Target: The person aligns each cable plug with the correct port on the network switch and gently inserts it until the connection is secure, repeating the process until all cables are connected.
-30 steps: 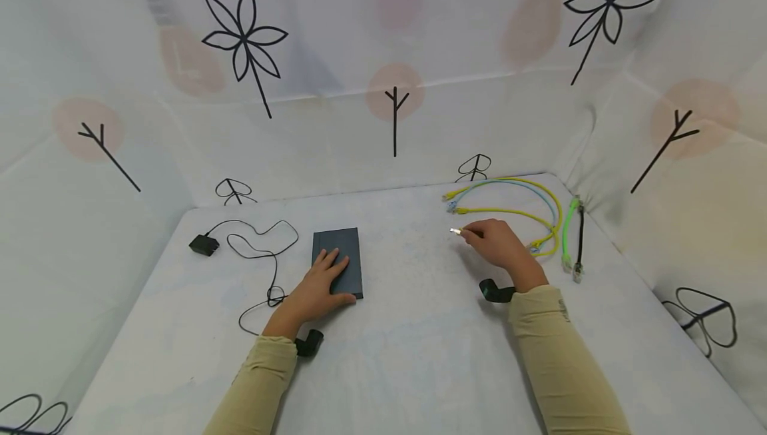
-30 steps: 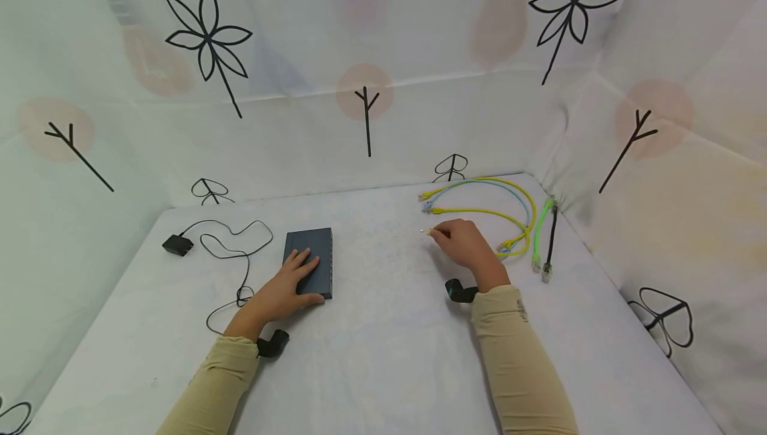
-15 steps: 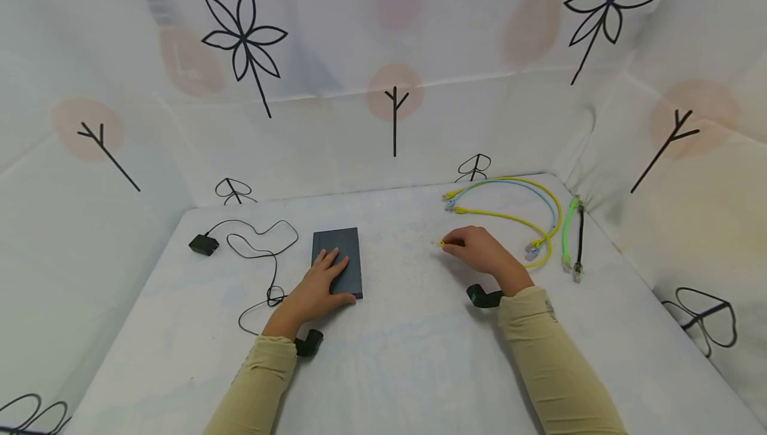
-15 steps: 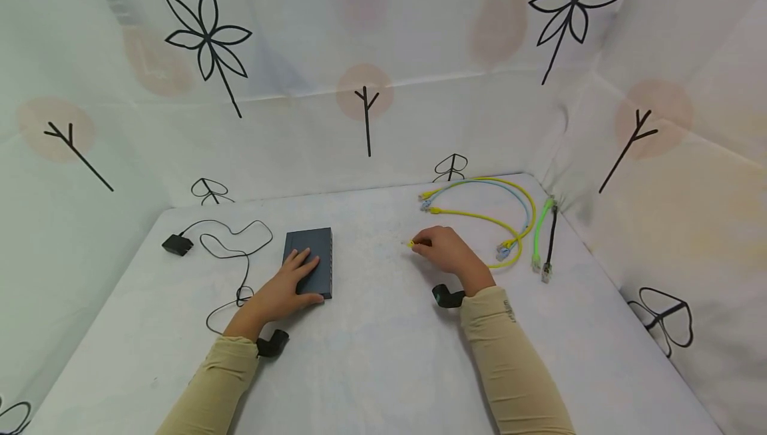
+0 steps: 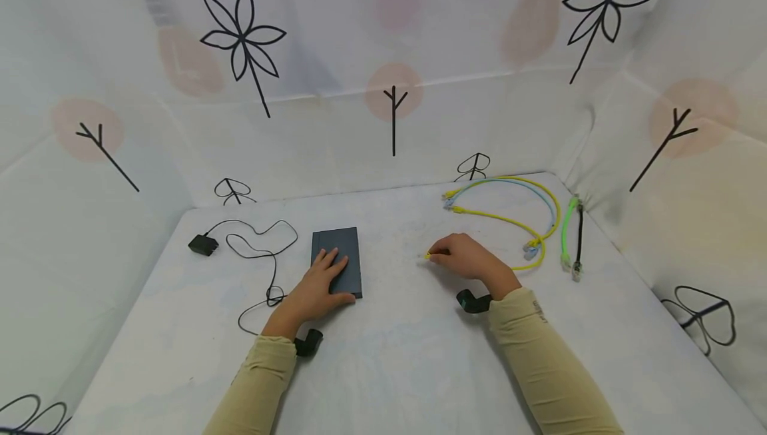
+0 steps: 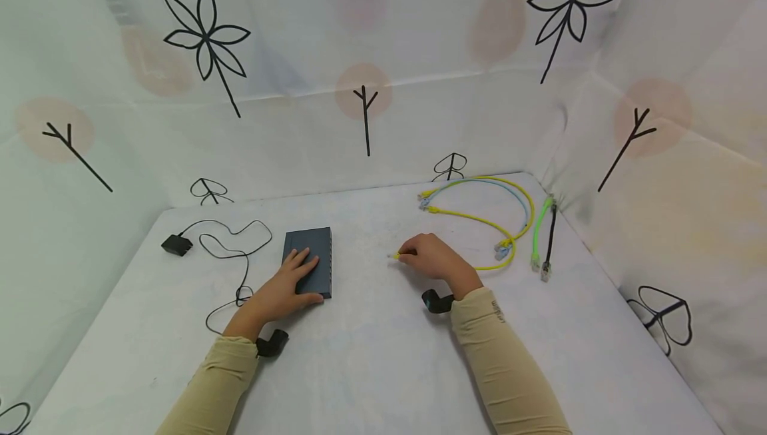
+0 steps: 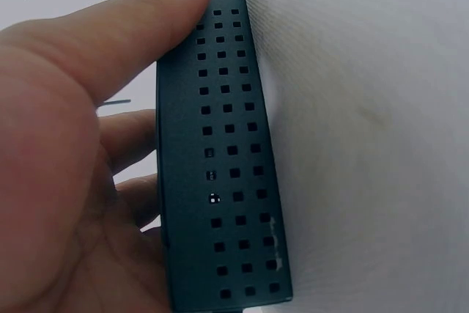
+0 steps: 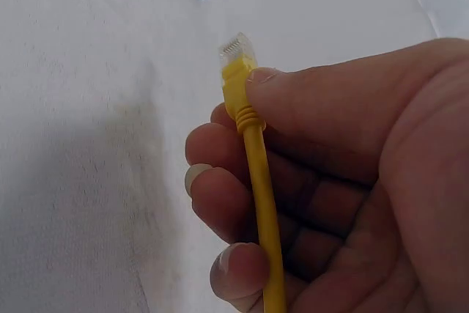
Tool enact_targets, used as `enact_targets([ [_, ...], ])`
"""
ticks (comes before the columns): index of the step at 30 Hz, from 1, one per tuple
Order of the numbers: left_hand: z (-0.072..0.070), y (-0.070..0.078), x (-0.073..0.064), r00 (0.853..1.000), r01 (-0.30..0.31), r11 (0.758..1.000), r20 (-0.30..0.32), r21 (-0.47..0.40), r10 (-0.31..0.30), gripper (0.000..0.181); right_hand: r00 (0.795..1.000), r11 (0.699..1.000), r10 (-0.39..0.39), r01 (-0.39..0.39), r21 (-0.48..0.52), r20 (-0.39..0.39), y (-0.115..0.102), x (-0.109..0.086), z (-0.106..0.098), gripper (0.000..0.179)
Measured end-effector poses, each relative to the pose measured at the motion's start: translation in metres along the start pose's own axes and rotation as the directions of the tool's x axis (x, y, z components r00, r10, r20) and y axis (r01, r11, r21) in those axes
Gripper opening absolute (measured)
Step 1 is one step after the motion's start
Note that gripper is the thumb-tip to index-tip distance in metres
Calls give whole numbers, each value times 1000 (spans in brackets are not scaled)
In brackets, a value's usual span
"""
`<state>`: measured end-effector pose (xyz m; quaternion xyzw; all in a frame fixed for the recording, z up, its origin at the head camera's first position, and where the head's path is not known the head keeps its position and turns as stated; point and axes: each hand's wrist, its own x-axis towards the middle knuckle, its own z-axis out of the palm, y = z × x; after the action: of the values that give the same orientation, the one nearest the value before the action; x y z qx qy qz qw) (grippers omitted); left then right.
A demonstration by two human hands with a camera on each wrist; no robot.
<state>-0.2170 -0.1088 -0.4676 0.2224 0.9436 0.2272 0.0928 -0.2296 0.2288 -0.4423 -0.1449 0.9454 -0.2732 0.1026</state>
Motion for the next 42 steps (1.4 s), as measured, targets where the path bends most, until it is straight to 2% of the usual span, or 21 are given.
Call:
enact_targets([
  [13, 0, 1, 0, 1000, 1, 1000, 0, -2, -1, 85, 997, 998, -58, 57, 10, 44, -15, 1, 9, 20],
  [20, 0, 1, 0, 1000, 3, 1000, -3, 3, -3, 86, 989, 990, -136, 138, -38, 58, -24, 0, 11, 19],
  [28, -1, 3, 0, 1000, 10, 1000, -5, 0, -10, 85, 989, 986, -133, 139, -95, 69, -41, -8, 8, 18],
  [34, 0, 2, -1, 1000, 7, 1000, -5, 6, -7, 85, 980, 968, -187, 196, -155, 71, -54, -13, 8, 19],
  [42, 1, 1, 0, 1000, 11, 1000, -2, 11, -11, 86, 962, 949, -262, 272, -156, 82, -66, -16, 16, 17],
])
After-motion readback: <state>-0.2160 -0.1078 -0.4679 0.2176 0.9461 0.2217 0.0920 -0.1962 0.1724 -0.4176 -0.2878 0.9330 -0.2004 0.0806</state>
